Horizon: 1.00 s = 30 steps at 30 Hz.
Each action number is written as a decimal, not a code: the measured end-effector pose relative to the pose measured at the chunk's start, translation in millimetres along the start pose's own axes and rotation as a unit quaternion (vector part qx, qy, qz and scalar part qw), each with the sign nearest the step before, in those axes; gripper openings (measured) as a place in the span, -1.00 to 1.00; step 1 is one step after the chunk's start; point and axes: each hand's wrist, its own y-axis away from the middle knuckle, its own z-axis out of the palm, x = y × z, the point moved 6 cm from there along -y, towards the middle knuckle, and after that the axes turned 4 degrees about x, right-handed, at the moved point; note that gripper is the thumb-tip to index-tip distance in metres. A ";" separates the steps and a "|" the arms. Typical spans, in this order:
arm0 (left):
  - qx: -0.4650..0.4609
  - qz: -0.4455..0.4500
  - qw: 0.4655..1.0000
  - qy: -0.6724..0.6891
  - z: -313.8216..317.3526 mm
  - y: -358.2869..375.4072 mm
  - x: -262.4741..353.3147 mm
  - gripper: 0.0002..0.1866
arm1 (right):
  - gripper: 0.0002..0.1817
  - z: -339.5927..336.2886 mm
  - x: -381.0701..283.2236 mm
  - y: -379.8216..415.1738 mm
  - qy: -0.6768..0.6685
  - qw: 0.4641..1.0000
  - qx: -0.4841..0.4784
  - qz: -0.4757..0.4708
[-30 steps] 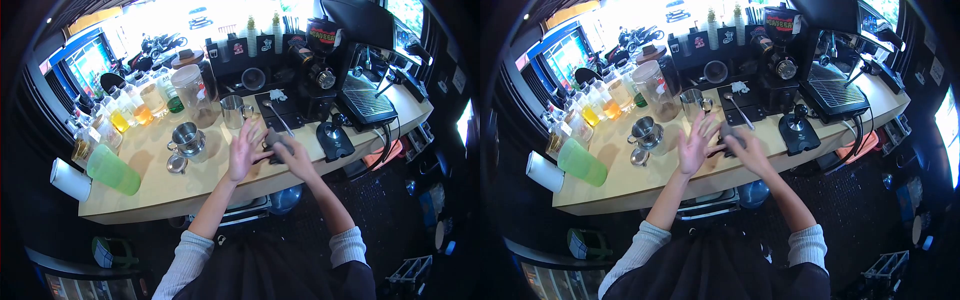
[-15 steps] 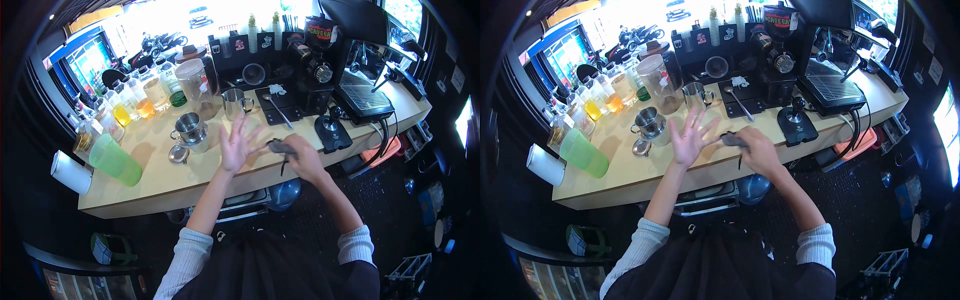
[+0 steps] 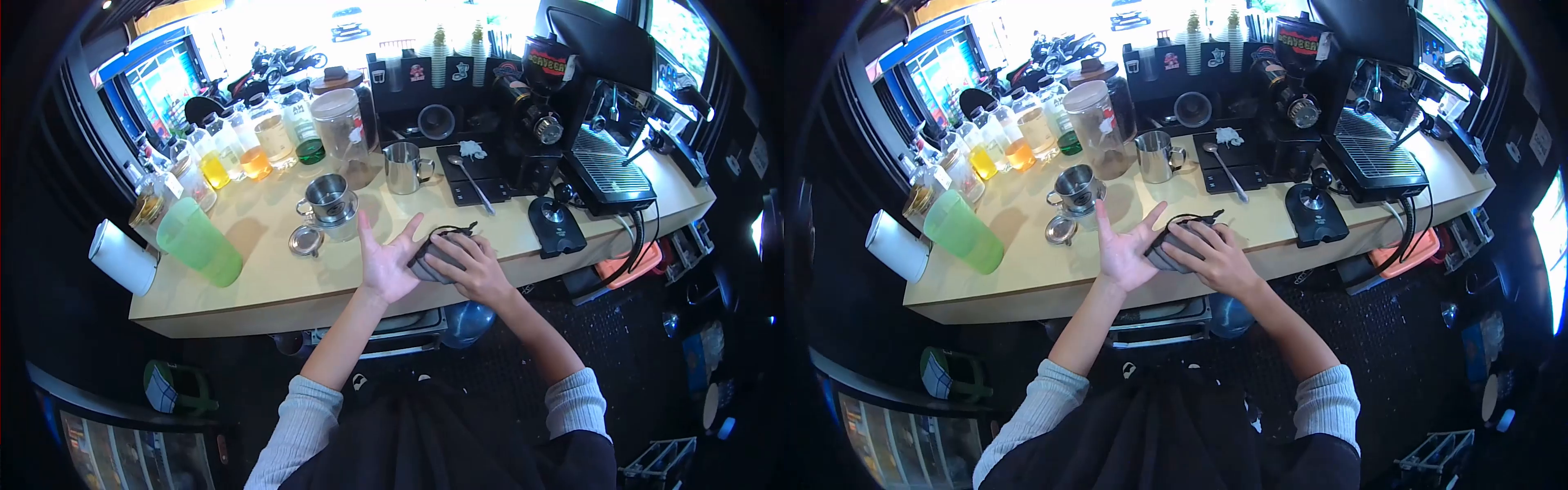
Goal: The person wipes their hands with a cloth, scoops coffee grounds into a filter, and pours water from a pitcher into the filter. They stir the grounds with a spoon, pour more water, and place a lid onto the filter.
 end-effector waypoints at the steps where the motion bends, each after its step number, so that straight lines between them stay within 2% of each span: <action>1: -0.014 -0.012 1.000 0.016 -1.9 -0.2 -0.3 0.26 | -0.31 -1.2 2.3 -1.1 -0.003 1.000 0.000 -0.002; 3: -0.026 -0.019 0.999 0.033 -2.7 2.4 1.7 0.26 | -0.33 -3.3 1.8 -5.9 -0.002 0.999 -0.015 -0.052; 6: -0.019 0.007 1.000 -0.004 -8.8 8.2 12.0 0.28 | -0.33 -0.5 9.5 -11.9 -0.026 0.997 -0.022 -0.067; 8: -0.057 0.008 0.994 0.096 -23.4 15.0 21.2 0.14 | -0.35 5.8 19.2 -11.2 -0.046 0.997 -0.024 -0.053; 9: -0.056 0.016 0.994 0.095 -23.0 21.6 27.8 0.14 | -0.36 12.6 31.1 -11.2 -0.049 0.999 -0.019 -0.005; 10: 0.001 0.062 0.998 -0.009 -26.0 29.7 37.9 0.00 | -0.37 18.3 43.1 -11.3 -0.051 0.998 -0.014 0.044; 11: 0.059 0.105 0.986 -0.114 -32.1 38.5 48.3 -0.14 | -0.39 22.0 51.1 -11.3 -0.049 0.997 -0.009 0.055; 12: 0.062 0.111 0.985 -0.115 -40.8 45.9 52.6 -0.14 | -0.39 26.4 53.1 -14.9 -0.053 0.997 -0.006 0.051; 13: 0.094 0.188 0.948 -0.238 -54.1 56.2 64.7 -0.31 | -0.37 36.7 58.7 -16.4 -0.043 0.994 -0.041 0.096; 14: 0.124 0.257 0.890 -0.356 -64.9 66.4 78.2 -0.47 | -0.36 48.1 63.4 -17.3 -0.034 0.986 -0.077 0.142; 15: 0.130 0.257 0.887 -0.361 -76.9 71.4 86.2 -0.47 | -0.31 54.5 63.8 -21.2 -0.024 0.977 -0.132 0.164; 17: 0.237 0.410 0.781 -0.407 -98.8 95.4 119.1 -0.48 | -0.26 56.9 55.4 -39.5 -0.044 0.975 -0.119 0.185; 18: 0.242 0.408 0.780 -0.409 -100.9 98.5 129.6 -0.48 | -0.20 56.6 51.0 -48.8 -0.055 0.971 -0.110 0.205; 19: 0.279 0.406 0.671 -0.554 -93.5 101.2 142.8 -0.40 | -0.12 55.8 45.2 -63.0 -0.092 0.970 -0.096 0.204; 20: 0.304 0.389 0.540 -0.681 -88.3 101.1 151.4 -0.32 | -0.12 65.4 38.7 -72.1 -0.096 0.969 -0.101 0.205; 21: 0.321 0.348 0.474 -0.742 -96.0 97.7 155.4 -0.09 | -0.08 75.0 32.9 -80.0 -0.204 0.946 -0.080 0.239; 22: 0.324 0.344 0.476 -0.742 -101.0 97.7 160.0 -0.09 | -0.03 84.8 27.4 -87.3 -0.307 0.911 -0.057 0.270; 23: 0.330 0.275 0.450 -0.783 -109.2 93.6 162.1 -0.01 | 0.02 99.8 21.3 -92.0 -0.353 0.887 -0.067 0.290; 24: 0.333 0.204 0.422 -0.818 -118.2 90.1 164.5 0.08 | 0.02 110.9 16.2 -97.3 -0.354 0.886 -0.069 0.292; 25: 0.324 0.161 0.430 -0.827 -126.4 85.8 168.2 0.15 | 0.03 128.2 11.6 -98.8 -0.396 0.851 -0.115 0.326; 26: 0.324 0.160 0.431 -0.827 -128.9 84.3 172.9 0.15 | 0.04 145.4 6.7 -98.7 -0.436 0.811 -0.159 0.357; 27: 0.327 0.155 0.446 -0.819 -128.1 83.1 177.3 0.12 | -0.02 149.3 3.9 -107.7 -0.405 0.849 -0.115 0.320; 28: 0.330 0.148 0.461 -0.810 -129.9 83.2 180.9 0.10 | -0.02 155.4 3.9 -110.5 -0.406 0.847 -0.117 0.322; 30: 0.327 0.157 0.465 -0.807 -138.7 82.5 188.9 0.08 | -0.07 174.0 3.0 -112.3 -0.459 0.782 -0.176 0.382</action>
